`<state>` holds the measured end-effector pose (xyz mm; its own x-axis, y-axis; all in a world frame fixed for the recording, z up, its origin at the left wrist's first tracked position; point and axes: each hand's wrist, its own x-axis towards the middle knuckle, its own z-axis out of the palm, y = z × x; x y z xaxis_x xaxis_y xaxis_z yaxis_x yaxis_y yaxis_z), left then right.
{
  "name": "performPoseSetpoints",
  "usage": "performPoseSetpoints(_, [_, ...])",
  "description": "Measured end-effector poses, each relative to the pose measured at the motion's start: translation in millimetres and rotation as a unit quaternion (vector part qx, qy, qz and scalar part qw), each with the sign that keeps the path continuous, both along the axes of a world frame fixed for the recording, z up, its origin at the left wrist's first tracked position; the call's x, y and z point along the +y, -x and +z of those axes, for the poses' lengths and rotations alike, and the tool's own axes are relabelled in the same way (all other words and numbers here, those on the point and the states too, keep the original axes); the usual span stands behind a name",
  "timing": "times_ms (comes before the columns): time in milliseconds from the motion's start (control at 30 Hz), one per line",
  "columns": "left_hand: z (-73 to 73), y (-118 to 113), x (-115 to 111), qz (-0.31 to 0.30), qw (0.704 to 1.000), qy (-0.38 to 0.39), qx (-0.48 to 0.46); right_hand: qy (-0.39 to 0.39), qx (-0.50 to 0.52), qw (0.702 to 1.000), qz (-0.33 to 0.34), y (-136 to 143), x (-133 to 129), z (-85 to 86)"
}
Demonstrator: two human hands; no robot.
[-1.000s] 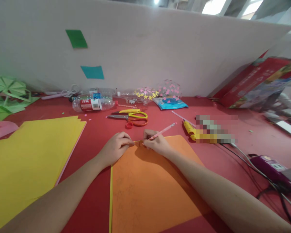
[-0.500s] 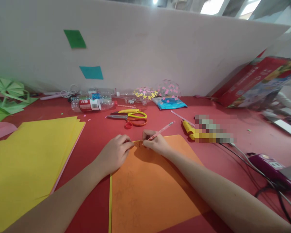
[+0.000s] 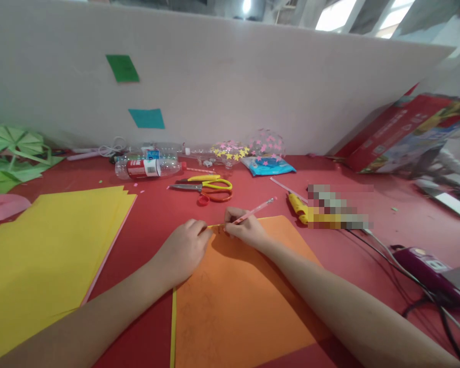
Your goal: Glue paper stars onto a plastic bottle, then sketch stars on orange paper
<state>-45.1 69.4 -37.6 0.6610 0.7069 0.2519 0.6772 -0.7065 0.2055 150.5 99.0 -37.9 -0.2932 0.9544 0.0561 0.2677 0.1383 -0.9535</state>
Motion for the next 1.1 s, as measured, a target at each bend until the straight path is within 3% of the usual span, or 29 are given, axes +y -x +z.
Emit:
performPoseSetpoints(233, [-16.7, 14.6, -14.9, -0.009, 0.999, -0.032, 0.005, -0.001, 0.0, 1.0, 0.004, -1.0, 0.8, 0.1])
performPoseSetpoints(500, [-16.8, 15.2, -33.8, 0.003, 0.997, 0.041, 0.069, -0.007, -0.004, 1.0, 0.011, -1.6, -0.2, 0.5])
performPoseSetpoints(700, [-22.4, 14.0, -35.7, 0.02, 0.997, 0.028, 0.07, -0.009, -0.011, 1.0, 0.013, -2.5, 0.0, -1.8])
performPoseSetpoints(1100, [-10.4, 9.3, -37.5, 0.027, 0.991, 0.08, 0.101, -0.02, -0.011, 0.999, 0.033, -0.3, 1.1, -9.0])
